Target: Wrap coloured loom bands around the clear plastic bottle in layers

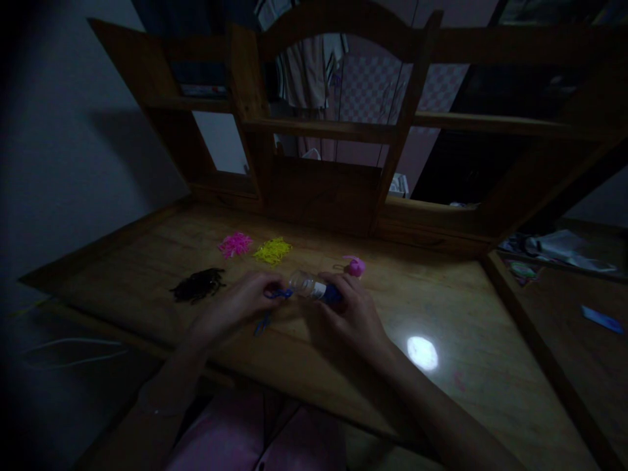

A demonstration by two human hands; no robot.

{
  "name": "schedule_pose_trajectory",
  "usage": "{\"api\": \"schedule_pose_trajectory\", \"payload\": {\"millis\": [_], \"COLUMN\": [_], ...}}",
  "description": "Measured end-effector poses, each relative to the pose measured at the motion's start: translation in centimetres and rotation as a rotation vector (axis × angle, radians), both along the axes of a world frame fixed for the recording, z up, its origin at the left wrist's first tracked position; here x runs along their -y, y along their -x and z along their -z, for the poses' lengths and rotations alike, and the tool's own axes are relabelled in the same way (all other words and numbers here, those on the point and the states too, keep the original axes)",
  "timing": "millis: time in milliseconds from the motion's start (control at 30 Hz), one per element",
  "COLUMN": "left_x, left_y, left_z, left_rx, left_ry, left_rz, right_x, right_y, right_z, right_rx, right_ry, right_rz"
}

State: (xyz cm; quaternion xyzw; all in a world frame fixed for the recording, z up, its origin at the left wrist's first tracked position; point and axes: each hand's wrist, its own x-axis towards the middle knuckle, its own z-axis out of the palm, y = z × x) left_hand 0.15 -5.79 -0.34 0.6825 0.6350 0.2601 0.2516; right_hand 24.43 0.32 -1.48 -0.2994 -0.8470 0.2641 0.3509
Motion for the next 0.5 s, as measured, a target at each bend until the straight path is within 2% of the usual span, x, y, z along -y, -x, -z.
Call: {"api": "schedule_pose_trajectory", "payload": {"millis": [133,300,367,500], "left_x": [0.3,1.0,0.9,0.4], "left_y": [1.2,0.5,-0.4,-1.9], "left_z": [-1.2,-3.6,-3.7,-2.9], "left_rx": [0.249,0.471,0.505,0.575], "left_ry": [0.076,0.015,-0.034,-0.147], "left_rz": [-0.039,-0.045,-0.070,-0.153], "right_x": [-0.4,-0.2,0.0,0.2], "right_y": [-0.1,0.1,0.2,0.1], "right_z": [0.7,0.9,0.9,0.5], "right_rx": [0.113,0.166,0.147,0.074], "right_ry": [-0.167,-0.201,-0.174,-0.085], "right_rz": [0.011,0.011,0.001,-0.007]}}
